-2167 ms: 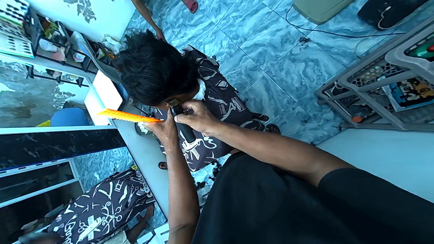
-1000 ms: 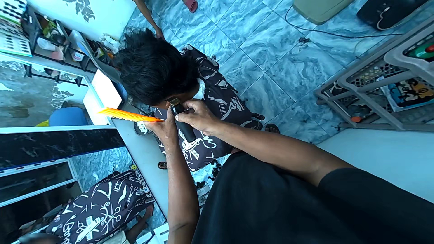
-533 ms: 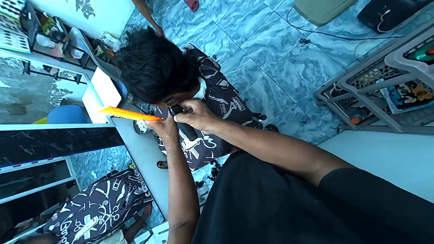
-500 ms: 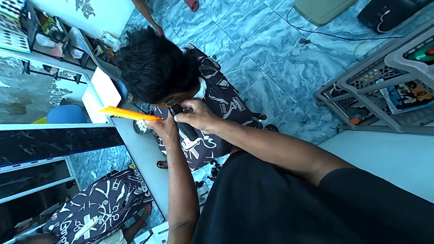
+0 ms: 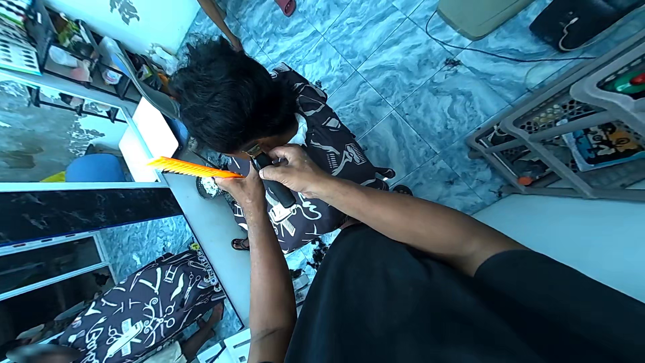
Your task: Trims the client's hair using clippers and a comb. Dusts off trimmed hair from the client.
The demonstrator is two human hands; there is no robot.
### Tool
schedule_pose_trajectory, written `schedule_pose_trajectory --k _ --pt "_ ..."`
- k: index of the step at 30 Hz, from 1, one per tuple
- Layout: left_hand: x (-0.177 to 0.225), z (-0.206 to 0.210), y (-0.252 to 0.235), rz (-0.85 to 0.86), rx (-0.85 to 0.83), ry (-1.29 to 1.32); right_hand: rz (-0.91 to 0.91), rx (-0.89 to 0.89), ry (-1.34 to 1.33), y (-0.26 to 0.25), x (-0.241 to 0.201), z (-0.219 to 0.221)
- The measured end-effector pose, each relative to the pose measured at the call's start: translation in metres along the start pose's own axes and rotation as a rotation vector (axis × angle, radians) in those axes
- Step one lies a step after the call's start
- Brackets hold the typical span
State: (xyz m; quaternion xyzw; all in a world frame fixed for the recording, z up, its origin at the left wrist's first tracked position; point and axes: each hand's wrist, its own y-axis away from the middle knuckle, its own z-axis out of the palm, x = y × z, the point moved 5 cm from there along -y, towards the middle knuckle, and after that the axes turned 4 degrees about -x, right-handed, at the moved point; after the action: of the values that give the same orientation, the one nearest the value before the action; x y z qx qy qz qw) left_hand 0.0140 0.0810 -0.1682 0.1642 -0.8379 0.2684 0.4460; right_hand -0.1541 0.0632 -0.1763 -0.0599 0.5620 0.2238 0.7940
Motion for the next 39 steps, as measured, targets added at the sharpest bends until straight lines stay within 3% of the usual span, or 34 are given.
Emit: schedule_pose_trajectory --k 3,15,22,32,36,39 --pt "0.0011 -0.0002 -0.0004 0.041 -0.008 0.024 0.014 -0.016 0.015 -0.0004 -0.0002 0.0014" --pt "-0.0059 -0.0009 0.0021 -0.107 0.018 -0.042 -0.012 -0.010 0.024 0.0021 -0.0008 -0.0008" --pt "-0.0018 0.0000 0.0011 -0.008 0.003 -0.011 -0.011 -0.041 0.035 -0.0022 -0.0006 -0.0005" --pt "-0.0034 0.0002 0.0012 -0.055 0.012 -0.074 -0.005 -0.039 0.021 -0.0012 0.0009 -0.0011" --pt "-0.0028 0.0020 -0.0001 -0.017 0.006 0.022 -0.006 0.004 -0.019 0.0006 0.0019 -0.0033" --pt "-0.0067 0.0026 -0.0015 -0.033 0.014 -0.042 0.013 -0.054 0.000 -0.0021 -0.0002 -0.0032"
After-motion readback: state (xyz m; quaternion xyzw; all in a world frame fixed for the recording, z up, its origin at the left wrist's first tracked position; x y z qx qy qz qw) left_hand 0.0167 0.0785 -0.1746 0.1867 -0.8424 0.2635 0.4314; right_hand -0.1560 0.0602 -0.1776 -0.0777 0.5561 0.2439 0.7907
